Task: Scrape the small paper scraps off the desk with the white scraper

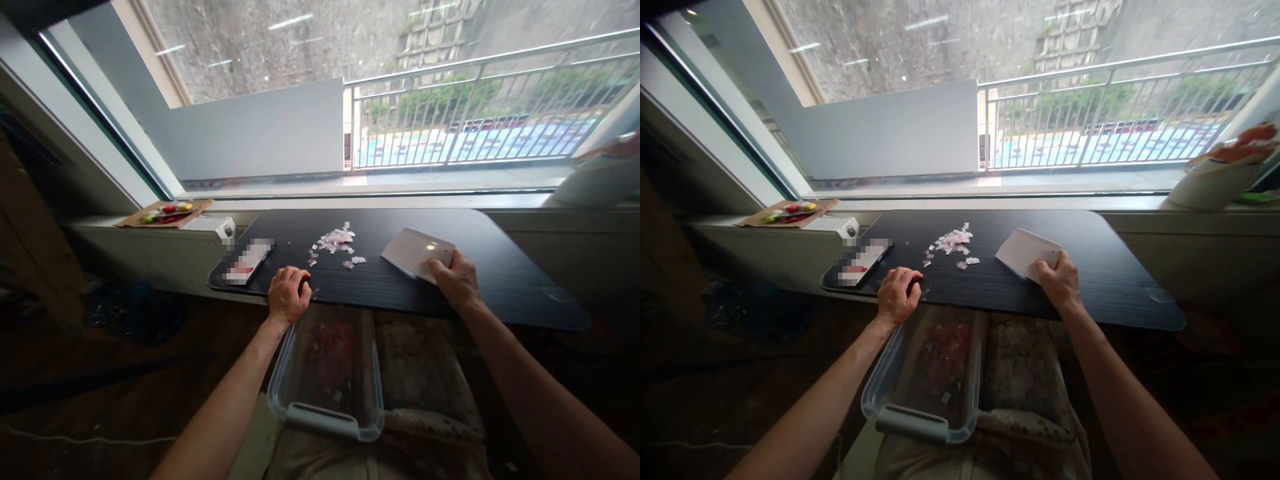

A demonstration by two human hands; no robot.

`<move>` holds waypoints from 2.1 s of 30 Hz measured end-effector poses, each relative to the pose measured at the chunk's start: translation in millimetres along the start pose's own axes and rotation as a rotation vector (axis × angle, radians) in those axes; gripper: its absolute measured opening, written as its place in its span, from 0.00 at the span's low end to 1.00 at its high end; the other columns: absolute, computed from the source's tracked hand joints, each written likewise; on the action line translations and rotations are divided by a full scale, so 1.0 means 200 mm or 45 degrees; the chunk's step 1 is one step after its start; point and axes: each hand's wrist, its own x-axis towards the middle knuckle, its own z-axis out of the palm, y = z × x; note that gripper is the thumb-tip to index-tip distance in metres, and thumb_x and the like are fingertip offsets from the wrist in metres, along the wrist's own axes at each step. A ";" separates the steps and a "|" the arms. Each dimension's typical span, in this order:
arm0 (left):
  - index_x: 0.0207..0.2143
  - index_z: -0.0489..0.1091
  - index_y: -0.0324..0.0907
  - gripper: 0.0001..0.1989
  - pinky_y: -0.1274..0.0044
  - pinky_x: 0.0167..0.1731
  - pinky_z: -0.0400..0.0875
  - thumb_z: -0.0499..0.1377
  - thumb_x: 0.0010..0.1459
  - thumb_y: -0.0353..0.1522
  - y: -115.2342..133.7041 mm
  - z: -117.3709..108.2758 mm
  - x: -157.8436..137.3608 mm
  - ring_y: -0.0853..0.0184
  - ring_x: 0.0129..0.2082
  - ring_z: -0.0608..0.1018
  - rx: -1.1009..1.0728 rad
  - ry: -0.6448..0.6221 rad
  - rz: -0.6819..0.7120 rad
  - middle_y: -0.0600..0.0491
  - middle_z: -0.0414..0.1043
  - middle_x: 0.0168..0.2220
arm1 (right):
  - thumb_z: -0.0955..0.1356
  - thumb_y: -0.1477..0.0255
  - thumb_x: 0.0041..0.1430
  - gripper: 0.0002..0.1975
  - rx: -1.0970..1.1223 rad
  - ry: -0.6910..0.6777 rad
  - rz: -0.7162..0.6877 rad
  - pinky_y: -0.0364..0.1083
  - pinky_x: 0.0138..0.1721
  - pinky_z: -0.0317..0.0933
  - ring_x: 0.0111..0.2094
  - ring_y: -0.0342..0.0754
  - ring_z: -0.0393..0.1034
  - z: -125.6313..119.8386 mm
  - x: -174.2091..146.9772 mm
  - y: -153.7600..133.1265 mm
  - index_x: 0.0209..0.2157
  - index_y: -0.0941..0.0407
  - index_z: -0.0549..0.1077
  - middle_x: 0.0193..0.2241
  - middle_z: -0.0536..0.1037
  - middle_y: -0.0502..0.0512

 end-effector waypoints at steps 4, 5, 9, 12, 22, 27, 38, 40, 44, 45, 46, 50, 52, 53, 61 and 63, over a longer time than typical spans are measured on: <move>0.41 0.69 0.40 0.10 0.66 0.43 0.69 0.56 0.61 0.37 -0.01 0.01 0.00 0.64 0.42 0.73 0.037 -0.022 0.012 0.51 0.71 0.42 | 0.65 0.67 0.47 0.06 -0.021 -0.006 -0.022 0.47 0.33 0.61 0.31 0.53 0.67 0.00 0.00 -0.01 0.28 0.52 0.66 0.26 0.72 0.53; 0.42 0.69 0.40 0.11 0.66 0.43 0.70 0.56 0.61 0.38 -0.01 0.01 0.00 0.64 0.42 0.74 0.048 -0.030 0.013 0.50 0.71 0.43 | 0.64 0.67 0.47 0.06 -0.027 -0.007 -0.028 0.48 0.33 0.61 0.31 0.53 0.67 0.00 0.00 -0.01 0.29 0.53 0.66 0.26 0.72 0.53; 0.45 0.68 0.40 0.12 0.66 0.43 0.71 0.56 0.61 0.37 -0.01 0.01 0.00 0.64 0.43 0.74 0.088 -0.063 0.015 0.49 0.70 0.46 | 0.64 0.65 0.47 0.07 -0.053 -0.014 -0.046 0.49 0.32 0.60 0.30 0.53 0.66 0.01 0.01 0.00 0.28 0.53 0.65 0.24 0.69 0.52; 0.46 0.68 0.41 0.13 0.65 0.43 0.72 0.56 0.61 0.37 0.00 0.01 0.01 0.64 0.44 0.74 0.112 -0.086 0.013 0.49 0.70 0.47 | 0.64 0.64 0.47 0.07 -0.064 -0.023 -0.063 0.48 0.31 0.60 0.29 0.53 0.66 0.01 0.01 0.01 0.27 0.52 0.64 0.23 0.69 0.51; 0.46 0.68 0.40 0.13 0.65 0.43 0.72 0.56 0.61 0.36 0.00 0.01 0.01 0.63 0.44 0.75 0.169 -0.120 0.022 0.49 0.70 0.47 | 0.63 0.64 0.48 0.07 -0.082 -0.006 -0.110 0.46 0.29 0.58 0.27 0.51 0.66 0.04 0.02 0.03 0.28 0.52 0.66 0.22 0.69 0.51; 0.46 0.68 0.40 0.13 0.65 0.43 0.72 0.56 0.61 0.37 -0.01 0.02 0.01 0.63 0.44 0.75 0.169 -0.118 0.014 0.49 0.70 0.47 | 0.63 0.67 0.47 0.07 -0.097 0.028 -0.095 0.44 0.27 0.56 0.25 0.49 0.65 0.07 0.04 0.04 0.28 0.54 0.69 0.21 0.70 0.50; 0.42 0.68 0.40 0.08 0.65 0.46 0.67 0.56 0.60 0.31 -0.01 0.02 0.01 0.62 0.45 0.72 0.102 -0.158 -0.031 0.50 0.70 0.43 | 0.62 0.66 0.47 0.05 -0.037 -0.017 -0.105 0.45 0.28 0.55 0.27 0.50 0.64 0.08 0.05 0.06 0.26 0.52 0.62 0.22 0.68 0.50; 0.41 0.68 0.41 0.09 0.66 0.46 0.66 0.53 0.58 0.27 0.00 0.02 0.01 0.61 0.45 0.71 0.086 -0.171 -0.043 0.50 0.70 0.41 | 0.62 0.65 0.46 0.05 -0.006 -0.023 -0.110 0.45 0.29 0.55 0.27 0.50 0.64 0.08 0.05 0.06 0.26 0.52 0.62 0.22 0.68 0.50; 0.42 0.68 0.43 0.13 0.68 0.47 0.64 0.49 0.57 0.25 0.00 0.02 0.01 0.61 0.45 0.71 0.054 -0.200 -0.065 0.50 0.71 0.41 | 0.61 0.64 0.44 0.06 0.077 -0.026 -0.122 0.46 0.29 0.55 0.26 0.50 0.65 0.09 0.05 0.06 0.26 0.51 0.62 0.21 0.68 0.49; 0.42 0.68 0.43 0.14 0.68 0.47 0.64 0.48 0.56 0.25 -0.01 0.03 0.01 0.62 0.45 0.72 0.044 -0.209 -0.068 0.50 0.71 0.42 | 0.61 0.64 0.44 0.07 0.104 -0.033 -0.126 0.46 0.29 0.55 0.26 0.51 0.65 0.09 0.05 0.07 0.26 0.51 0.63 0.21 0.69 0.50; 0.42 0.68 0.43 0.14 0.69 0.47 0.64 0.48 0.56 0.25 -0.01 0.03 0.02 0.62 0.45 0.72 0.037 -0.221 -0.077 0.50 0.71 0.42 | 0.61 0.63 0.43 0.08 0.132 -0.041 -0.129 0.46 0.29 0.56 0.26 0.51 0.66 0.09 0.05 0.08 0.27 0.52 0.64 0.22 0.69 0.50; 0.44 0.69 0.43 0.16 0.70 0.48 0.65 0.49 0.54 0.26 -0.04 0.08 0.10 0.62 0.49 0.72 -0.002 -0.262 -0.133 0.50 0.71 0.46 | 0.63 0.61 0.43 0.11 0.241 -0.095 -0.149 0.47 0.28 0.59 0.26 0.53 0.69 0.09 0.05 0.11 0.28 0.53 0.67 0.21 0.72 0.51; 0.45 0.69 0.43 0.17 0.70 0.49 0.64 0.50 0.54 0.27 -0.05 0.11 0.16 0.62 0.50 0.71 -0.023 -0.283 -0.157 0.50 0.71 0.48 | 0.63 0.59 0.44 0.14 0.304 -0.135 -0.164 0.48 0.28 0.61 0.28 0.54 0.71 0.10 0.05 0.11 0.31 0.54 0.69 0.24 0.75 0.53; 0.45 0.69 0.43 0.17 0.70 0.50 0.64 0.50 0.54 0.27 -0.05 0.12 0.19 0.62 0.50 0.71 -0.033 -0.290 -0.167 0.50 0.71 0.48 | 0.63 0.58 0.45 0.17 0.342 -0.161 -0.174 0.47 0.28 0.62 0.29 0.54 0.72 0.11 0.06 0.11 0.33 0.54 0.70 0.26 0.77 0.54; 0.46 0.71 0.43 0.16 0.68 0.51 0.62 0.50 0.57 0.29 -0.03 0.20 0.29 0.61 0.49 0.72 -0.039 -0.246 -0.218 0.49 0.71 0.47 | 0.62 0.59 0.49 0.19 0.525 -0.207 -0.250 0.47 0.30 0.66 0.31 0.54 0.73 0.23 0.09 0.07 0.38 0.56 0.72 0.30 0.78 0.55; 0.46 0.71 0.43 0.16 0.69 0.51 0.63 0.50 0.57 0.30 -0.04 0.21 0.28 0.62 0.49 0.72 -0.040 -0.239 -0.213 0.49 0.71 0.47 | 0.63 0.59 0.50 0.17 0.551 -0.218 -0.253 0.47 0.29 0.66 0.30 0.53 0.73 0.24 0.08 0.07 0.37 0.56 0.72 0.29 0.78 0.55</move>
